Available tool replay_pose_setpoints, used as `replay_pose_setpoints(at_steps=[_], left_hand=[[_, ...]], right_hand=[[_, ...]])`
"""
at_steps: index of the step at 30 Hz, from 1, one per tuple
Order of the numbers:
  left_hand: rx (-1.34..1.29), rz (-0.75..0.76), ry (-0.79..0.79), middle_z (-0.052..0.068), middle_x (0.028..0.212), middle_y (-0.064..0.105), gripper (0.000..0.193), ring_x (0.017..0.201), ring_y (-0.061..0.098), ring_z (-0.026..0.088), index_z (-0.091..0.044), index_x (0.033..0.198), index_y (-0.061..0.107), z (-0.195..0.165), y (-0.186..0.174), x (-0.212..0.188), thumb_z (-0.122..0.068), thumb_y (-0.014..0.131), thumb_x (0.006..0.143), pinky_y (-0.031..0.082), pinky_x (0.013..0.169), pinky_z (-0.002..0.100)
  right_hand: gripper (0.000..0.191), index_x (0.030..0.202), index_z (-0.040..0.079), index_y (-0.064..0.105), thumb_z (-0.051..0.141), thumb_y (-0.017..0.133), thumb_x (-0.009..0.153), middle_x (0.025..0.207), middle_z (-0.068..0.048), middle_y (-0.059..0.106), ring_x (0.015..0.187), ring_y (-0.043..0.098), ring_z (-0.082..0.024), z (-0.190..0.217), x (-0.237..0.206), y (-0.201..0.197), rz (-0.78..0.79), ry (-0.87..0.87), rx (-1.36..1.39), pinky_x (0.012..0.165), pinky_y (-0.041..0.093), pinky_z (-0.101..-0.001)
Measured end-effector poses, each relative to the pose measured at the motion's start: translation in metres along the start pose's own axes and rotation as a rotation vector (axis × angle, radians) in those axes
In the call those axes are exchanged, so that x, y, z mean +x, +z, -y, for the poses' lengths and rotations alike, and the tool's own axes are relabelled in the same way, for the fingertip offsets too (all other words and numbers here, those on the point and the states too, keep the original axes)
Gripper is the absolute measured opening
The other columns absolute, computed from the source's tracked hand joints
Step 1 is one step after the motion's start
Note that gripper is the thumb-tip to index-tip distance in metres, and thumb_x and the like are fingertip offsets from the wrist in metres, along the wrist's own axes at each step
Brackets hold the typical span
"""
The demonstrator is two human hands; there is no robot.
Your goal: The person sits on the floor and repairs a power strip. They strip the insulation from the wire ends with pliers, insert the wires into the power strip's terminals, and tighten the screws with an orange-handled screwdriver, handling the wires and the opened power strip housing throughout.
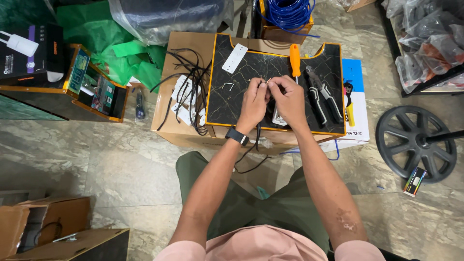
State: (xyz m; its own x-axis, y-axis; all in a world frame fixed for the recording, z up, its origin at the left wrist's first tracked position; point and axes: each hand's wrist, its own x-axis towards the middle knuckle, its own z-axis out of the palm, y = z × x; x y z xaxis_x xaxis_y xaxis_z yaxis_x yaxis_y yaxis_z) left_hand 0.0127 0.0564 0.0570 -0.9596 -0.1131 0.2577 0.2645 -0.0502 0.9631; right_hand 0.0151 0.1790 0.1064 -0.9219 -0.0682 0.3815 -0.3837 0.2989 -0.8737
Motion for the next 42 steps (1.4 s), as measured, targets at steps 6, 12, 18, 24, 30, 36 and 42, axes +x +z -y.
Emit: replay_pose_setpoints(at_steps=[6, 12, 18, 24, 30, 36, 42], left_hand=[[-0.110, 0.017, -0.108, 0.003, 0.070, 0.058, 0.016, 0.058, 0.053, 0.009, -0.003, 0.099, 0.054, 0.001, 0.000, 0.002, -0.018, 0.052, 0.105, 0.043, 0.050, 0.027], [-0.167, -0.006, -0.096, 0.000, 0.073, 0.058, 0.012, 0.061, 0.052, 0.006, -0.005, 0.102, 0.054, 0.001, 0.003, 0.000, -0.016, 0.052, 0.105, 0.043, 0.051, 0.025], [-0.020, 0.001, -0.035, 0.001, 0.068, 0.057, 0.012, 0.059, 0.053, 0.007, -0.004, 0.099, 0.054, -0.004, 0.004, 0.001, -0.015, 0.055, 0.104, 0.044, 0.053, 0.026], [-0.035, 0.027, -0.010, 0.001, 0.067, 0.057, 0.013, 0.059, 0.053, 0.007, -0.003, 0.097, 0.054, -0.001, 0.005, 0.004, -0.014, 0.056, 0.102, 0.044, 0.053, 0.027], [-0.051, 0.000, -0.054, 0.001, 0.070, 0.057, 0.011, 0.060, 0.053, 0.007, -0.004, 0.098, 0.056, -0.004, 0.005, 0.007, -0.014, 0.056, 0.102, 0.044, 0.052, 0.027], [-0.183, 0.017, -0.131, 0.000, 0.070, 0.056, 0.010, 0.060, 0.051, 0.005, -0.005, 0.100, 0.054, -0.004, 0.004, 0.008, -0.015, 0.056, 0.103, 0.041, 0.051, 0.024], [-0.219, 0.026, -0.121, -0.001, 0.072, 0.056, 0.010, 0.061, 0.050, 0.005, -0.005, 0.100, 0.055, 0.001, 0.003, 0.008, -0.015, 0.056, 0.104, 0.040, 0.052, 0.024]], right_hand=[[0.015, 0.113, -0.002, 0.070, 0.004, 0.064, 0.101, 0.096, -0.004, 0.067, 0.087, 0.063, -0.009, -0.003, 0.000, -0.001, -0.058, -0.066, 0.032, 0.078, 0.050, -0.0232], [0.019, 0.119, -0.001, 0.066, 0.002, 0.065, 0.100, 0.098, -0.002, 0.070, 0.091, 0.066, -0.008, -0.022, 0.000, 0.002, -0.105, 0.047, 0.209, 0.081, 0.053, -0.0222], [0.006, 0.108, 0.000, 0.064, 0.000, 0.063, 0.103, 0.098, -0.002, 0.069, 0.093, 0.065, -0.007, -0.027, 0.000, -0.002, -0.137, 0.082, 0.313, 0.084, 0.052, -0.0225], [0.005, 0.105, -0.001, 0.066, -0.002, 0.065, 0.100, 0.110, -0.004, 0.067, 0.093, 0.060, -0.007, -0.024, 0.000, -0.005, -0.111, -0.057, 0.181, 0.083, 0.050, -0.0233], [0.005, 0.105, 0.000, 0.066, 0.000, 0.065, 0.100, 0.101, -0.003, 0.070, 0.090, 0.063, -0.006, -0.027, 0.007, 0.004, -0.109, 0.018, 0.116, 0.082, 0.053, -0.0230], [0.028, 0.123, 0.000, 0.053, -0.006, 0.065, 0.099, 0.106, -0.006, 0.067, 0.097, 0.065, -0.011, -0.034, 0.013, 0.008, -0.060, 0.007, 0.418, 0.087, 0.053, -0.0252], [0.037, 0.129, -0.001, 0.049, -0.007, 0.065, 0.097, 0.107, -0.010, 0.070, 0.098, 0.067, -0.012, -0.035, 0.012, 0.006, -0.038, 0.054, 0.483, 0.089, 0.054, -0.0256]])
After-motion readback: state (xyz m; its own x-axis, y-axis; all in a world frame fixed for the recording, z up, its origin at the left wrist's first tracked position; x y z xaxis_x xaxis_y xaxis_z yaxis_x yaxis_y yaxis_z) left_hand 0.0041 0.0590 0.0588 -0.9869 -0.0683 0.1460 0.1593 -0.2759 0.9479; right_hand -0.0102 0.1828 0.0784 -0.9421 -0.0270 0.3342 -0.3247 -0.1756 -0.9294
